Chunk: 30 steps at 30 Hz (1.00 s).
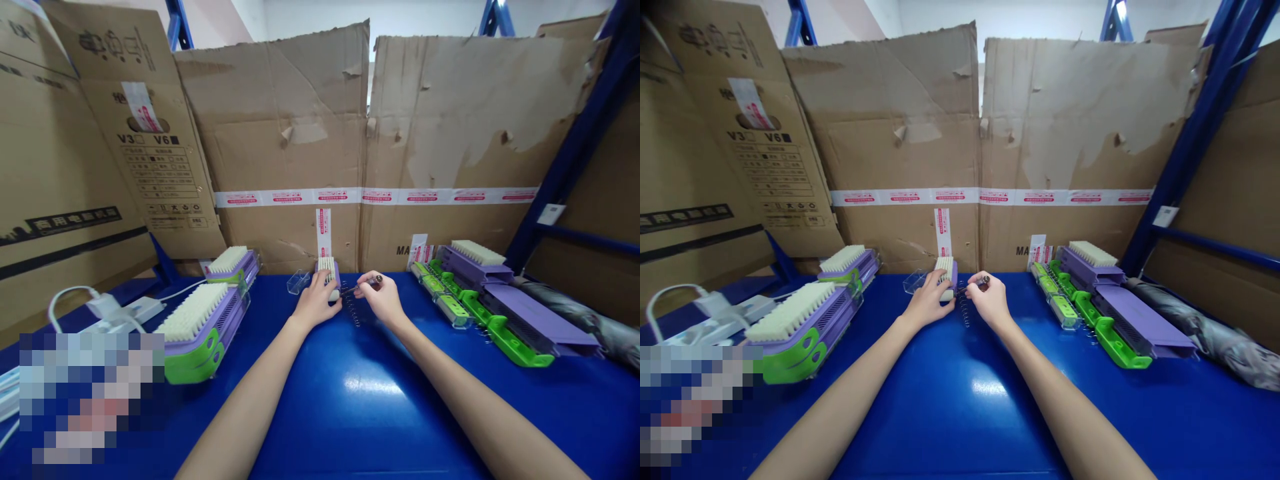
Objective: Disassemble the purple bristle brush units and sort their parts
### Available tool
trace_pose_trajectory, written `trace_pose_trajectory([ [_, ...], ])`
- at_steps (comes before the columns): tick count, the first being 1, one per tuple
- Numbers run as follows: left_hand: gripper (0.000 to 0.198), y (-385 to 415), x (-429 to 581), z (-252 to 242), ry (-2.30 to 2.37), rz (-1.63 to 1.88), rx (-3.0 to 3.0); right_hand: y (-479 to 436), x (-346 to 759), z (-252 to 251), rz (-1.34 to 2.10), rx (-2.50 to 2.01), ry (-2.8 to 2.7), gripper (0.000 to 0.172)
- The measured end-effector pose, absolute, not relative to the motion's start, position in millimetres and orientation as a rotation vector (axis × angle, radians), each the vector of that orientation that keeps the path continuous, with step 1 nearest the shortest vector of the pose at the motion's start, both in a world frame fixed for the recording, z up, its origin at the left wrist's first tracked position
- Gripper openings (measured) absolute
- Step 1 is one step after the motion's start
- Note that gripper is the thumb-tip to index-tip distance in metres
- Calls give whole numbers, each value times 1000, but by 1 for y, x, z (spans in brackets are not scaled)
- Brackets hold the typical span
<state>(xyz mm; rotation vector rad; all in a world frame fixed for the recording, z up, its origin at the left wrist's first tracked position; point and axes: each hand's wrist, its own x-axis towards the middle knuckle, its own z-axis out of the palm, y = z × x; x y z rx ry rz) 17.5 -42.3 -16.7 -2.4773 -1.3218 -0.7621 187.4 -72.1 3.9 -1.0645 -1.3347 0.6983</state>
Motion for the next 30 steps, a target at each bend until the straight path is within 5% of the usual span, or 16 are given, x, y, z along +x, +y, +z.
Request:
trace_pose_trajectory([
  [15, 34, -43, 21, -15, -1443, -767, -2536, -84, 168, 14, 53, -1065, -1967, 14],
  [23, 46, -43, 22, -12, -1383, -674, -2571, -75, 167, 17, 16, -1117, -1979, 14],
  [30, 34, -44, 27, -8, -1229, -568, -2542, -73, 180, 18, 38, -1113, -1923, 10],
])
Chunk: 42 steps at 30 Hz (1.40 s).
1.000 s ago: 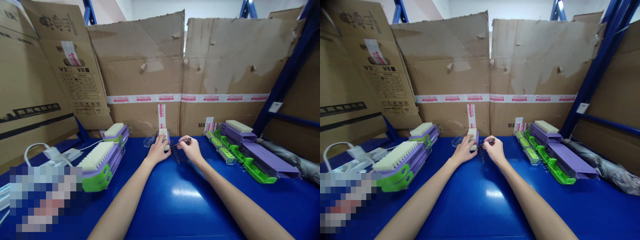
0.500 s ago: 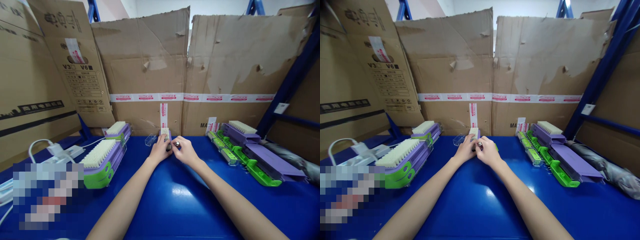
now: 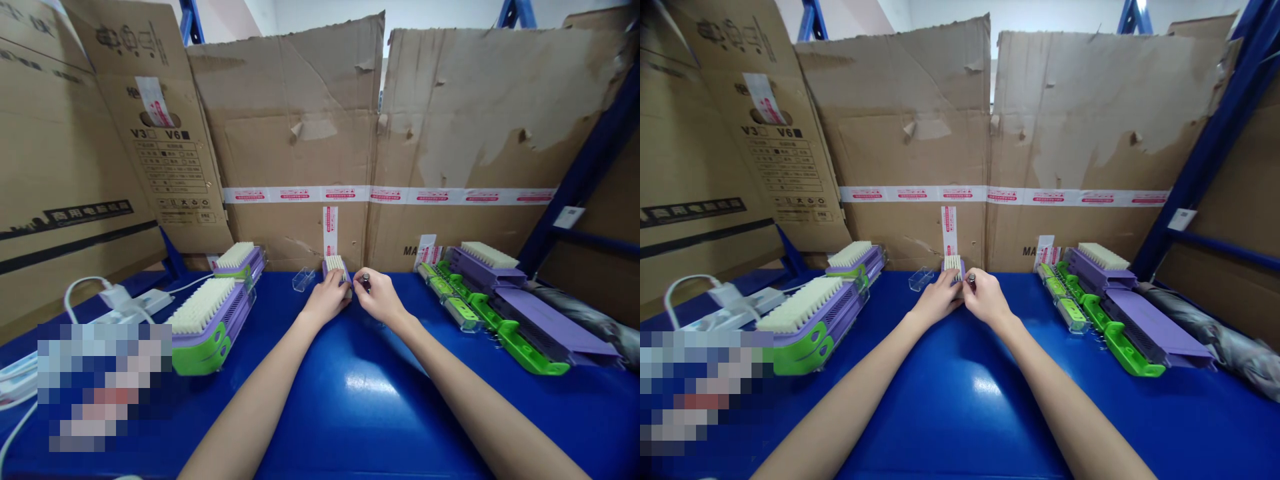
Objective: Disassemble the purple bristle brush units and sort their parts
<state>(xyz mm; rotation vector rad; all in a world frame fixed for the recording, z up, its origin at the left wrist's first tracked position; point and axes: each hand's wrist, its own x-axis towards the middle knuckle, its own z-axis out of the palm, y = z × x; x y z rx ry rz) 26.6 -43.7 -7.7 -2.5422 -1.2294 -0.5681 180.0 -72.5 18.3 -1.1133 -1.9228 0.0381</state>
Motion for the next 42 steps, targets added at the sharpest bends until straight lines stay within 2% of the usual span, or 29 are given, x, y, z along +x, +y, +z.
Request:
trace_pose_trajectory([
  [9, 42, -40, 25, -17, -1131, -502, -2516, -67, 172, 21, -60, -1055, -2050, 11],
  [16, 34, -40, 28, -17, -936, -495, -2304, -57, 179, 20, 41, -1136, -1784, 3],
  [22, 32, -42, 33, -13, -908, -446, -2246, -56, 180, 22, 92, -1138, -1689, 3],
  [29, 31, -36, 30, -18, -826, -450, -2311, -56, 178, 25, 84, -1103, -1770, 3],
  [34, 23, -34, 21, -12, -774, -516, -2331, -57, 182, 19, 95, -1096, -1853, 5],
  [42, 30, -33, 21, -13, -782, -547, -2329, -61, 189, 18, 130, -1043, -1850, 7],
])
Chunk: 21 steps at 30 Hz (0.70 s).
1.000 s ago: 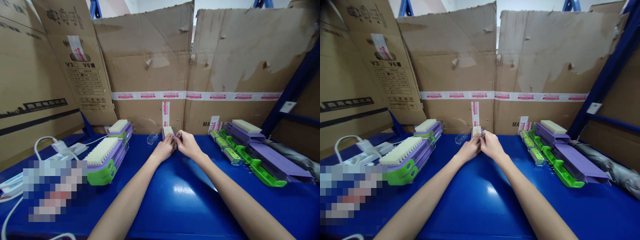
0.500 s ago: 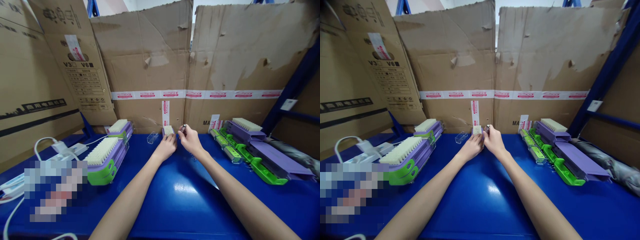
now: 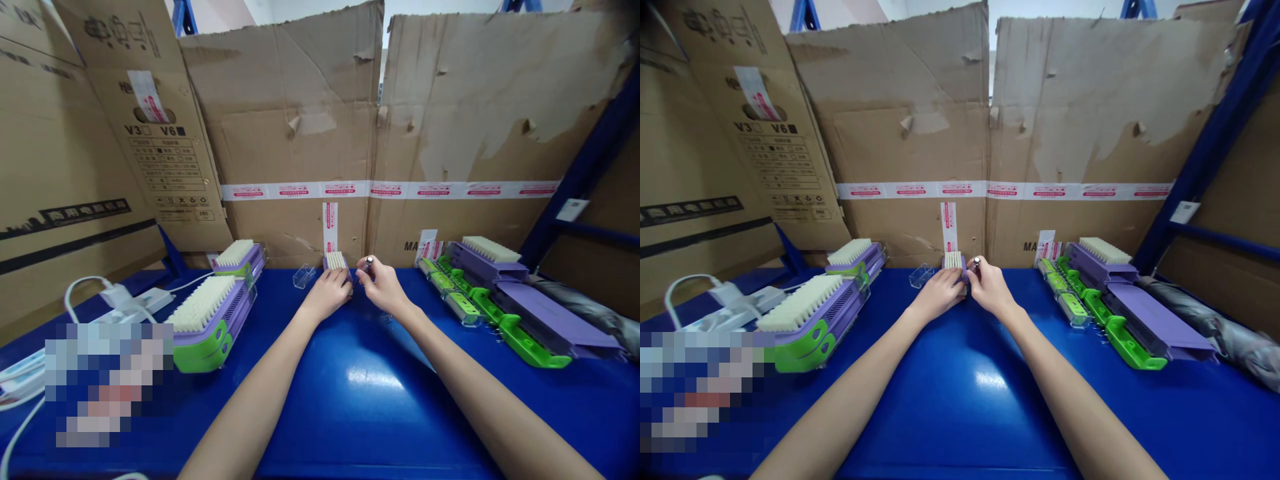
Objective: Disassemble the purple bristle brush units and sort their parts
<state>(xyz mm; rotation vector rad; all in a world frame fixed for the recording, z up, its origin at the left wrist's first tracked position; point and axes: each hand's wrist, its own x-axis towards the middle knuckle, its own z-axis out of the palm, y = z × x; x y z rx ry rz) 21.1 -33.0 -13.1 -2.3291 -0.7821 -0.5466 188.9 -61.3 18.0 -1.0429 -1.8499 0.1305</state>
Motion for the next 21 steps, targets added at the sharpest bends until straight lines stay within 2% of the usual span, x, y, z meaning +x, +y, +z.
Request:
trace_pose_trajectory([
  [12, 28, -33, 16, -14, -737, -523, -2339, -63, 178, 17, 70, -999, -2019, 3],
  [17, 30, -41, 28, -16, -899, -421, -2314, -57, 175, 19, 59, -1026, -1987, 9],
  [21, 39, -53, 41, -15, -1224, -465, -2224, -55, 174, 20, 83, -1010, -1949, 11],
])
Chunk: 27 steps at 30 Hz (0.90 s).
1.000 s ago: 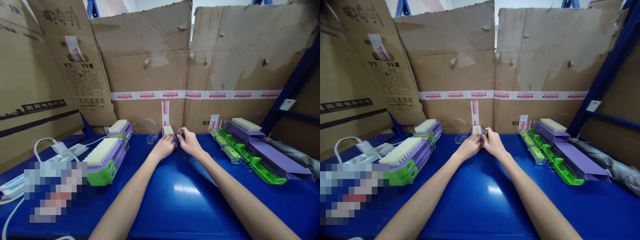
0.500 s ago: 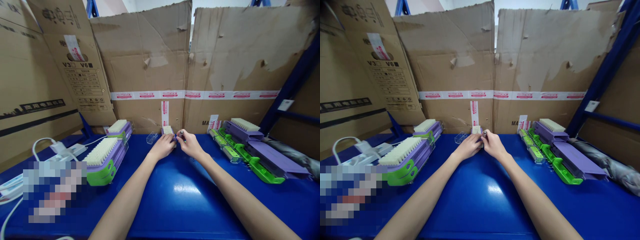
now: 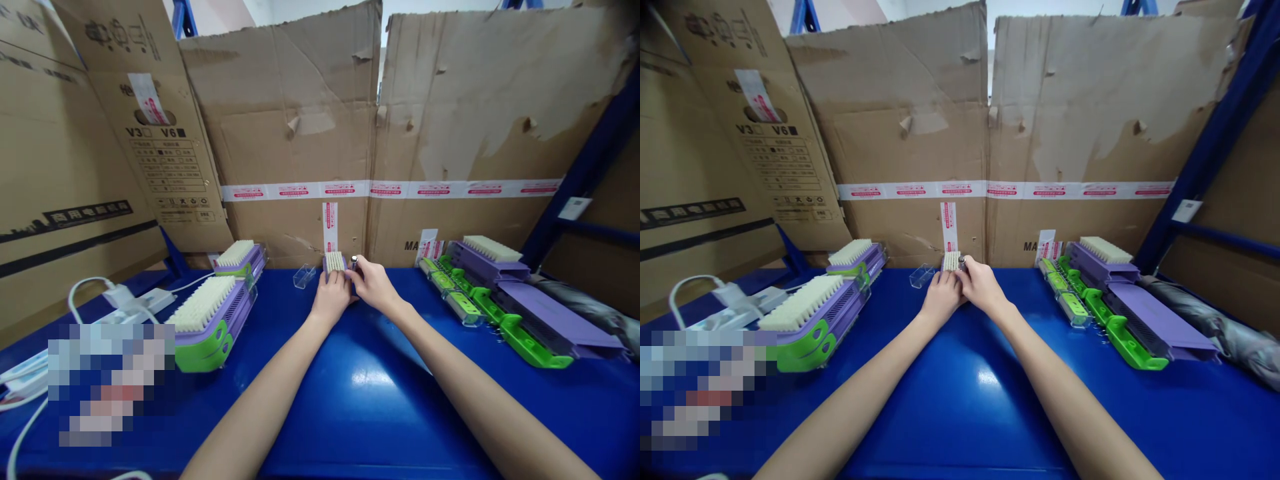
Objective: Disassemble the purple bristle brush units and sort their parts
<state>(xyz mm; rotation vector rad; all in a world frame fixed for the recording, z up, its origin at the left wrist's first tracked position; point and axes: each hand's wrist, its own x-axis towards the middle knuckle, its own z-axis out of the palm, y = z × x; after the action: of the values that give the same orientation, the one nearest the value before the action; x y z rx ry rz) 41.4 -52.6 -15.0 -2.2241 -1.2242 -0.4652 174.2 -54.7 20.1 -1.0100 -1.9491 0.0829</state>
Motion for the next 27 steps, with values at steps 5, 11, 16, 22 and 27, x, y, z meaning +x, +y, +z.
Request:
trace_pose_trajectory([
  [5, 54, -63, 51, -11, -1889, -552, -1965, -58, 172, 24, 98, -989, -1943, 16],
  [11, 51, -62, 51, -5, -1995, -469, -2153, -57, 172, 24, 82, -1006, -1983, 17],
  [16, 48, -63, 48, 5, -2039, -433, -2232, -57, 171, 25, 69, -1010, -1998, 16],
  [22, 53, -63, 50, 6, -2065, -426, -2265, -54, 170, 26, 28, -1070, -1988, 9],
  [27, 48, -63, 54, 1, -2009, -467, -2230, -39, 169, 25, -25, -1186, -1937, 3],
])
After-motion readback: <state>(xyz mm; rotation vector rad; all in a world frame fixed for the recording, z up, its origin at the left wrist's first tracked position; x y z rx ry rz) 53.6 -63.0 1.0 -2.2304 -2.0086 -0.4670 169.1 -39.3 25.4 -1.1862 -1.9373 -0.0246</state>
